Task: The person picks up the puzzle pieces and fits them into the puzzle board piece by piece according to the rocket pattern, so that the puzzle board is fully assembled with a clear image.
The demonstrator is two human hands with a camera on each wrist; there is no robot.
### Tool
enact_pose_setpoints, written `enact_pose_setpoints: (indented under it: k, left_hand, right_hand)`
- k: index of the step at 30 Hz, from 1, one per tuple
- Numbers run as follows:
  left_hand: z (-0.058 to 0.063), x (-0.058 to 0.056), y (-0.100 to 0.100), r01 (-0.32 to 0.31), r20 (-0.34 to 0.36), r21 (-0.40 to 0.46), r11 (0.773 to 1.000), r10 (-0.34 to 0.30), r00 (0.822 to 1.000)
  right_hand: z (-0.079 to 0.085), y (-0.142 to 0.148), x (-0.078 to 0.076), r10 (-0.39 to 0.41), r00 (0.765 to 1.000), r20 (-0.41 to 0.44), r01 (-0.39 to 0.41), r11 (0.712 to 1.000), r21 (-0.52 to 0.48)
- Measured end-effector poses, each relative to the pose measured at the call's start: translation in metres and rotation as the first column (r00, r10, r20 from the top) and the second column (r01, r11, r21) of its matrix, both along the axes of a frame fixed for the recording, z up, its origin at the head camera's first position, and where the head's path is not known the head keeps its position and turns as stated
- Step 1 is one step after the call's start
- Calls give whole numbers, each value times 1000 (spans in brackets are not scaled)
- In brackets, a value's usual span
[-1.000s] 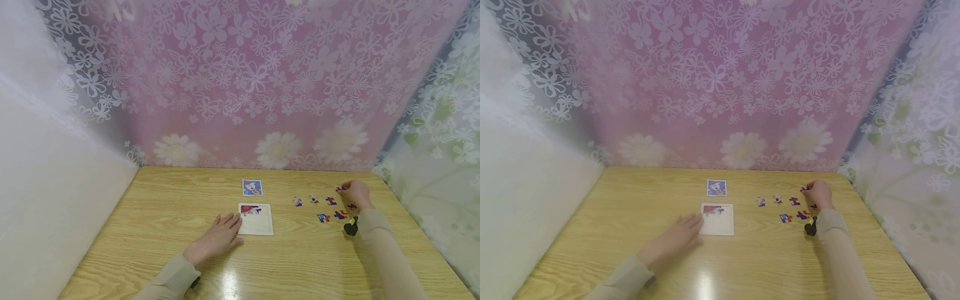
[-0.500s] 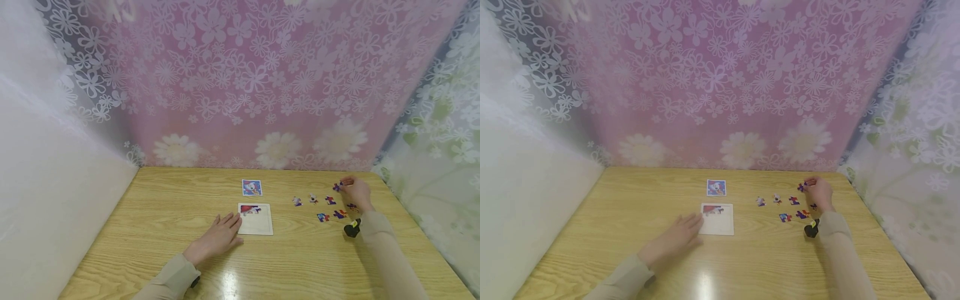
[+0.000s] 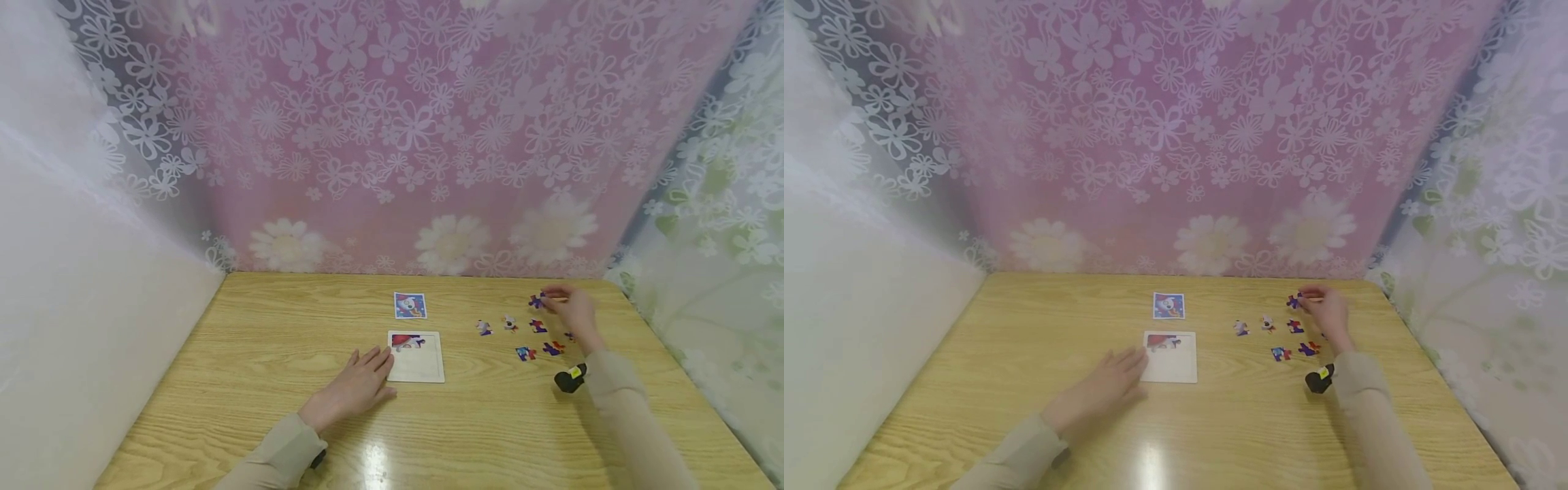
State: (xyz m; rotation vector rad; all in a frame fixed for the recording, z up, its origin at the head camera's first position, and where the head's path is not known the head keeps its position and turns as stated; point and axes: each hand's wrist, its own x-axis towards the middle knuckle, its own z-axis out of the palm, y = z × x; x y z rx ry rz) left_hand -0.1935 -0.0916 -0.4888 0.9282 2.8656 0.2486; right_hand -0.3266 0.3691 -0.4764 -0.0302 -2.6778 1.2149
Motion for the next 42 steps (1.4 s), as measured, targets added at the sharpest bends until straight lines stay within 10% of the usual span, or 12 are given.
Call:
enact_pose_setpoints:
  k: [42]
  left_hand:
    - [3,2,0,-9,14,14,1000,9,1000]
  right_hand:
    - [7,-94,24,228,972,-59,-235,957,-173]
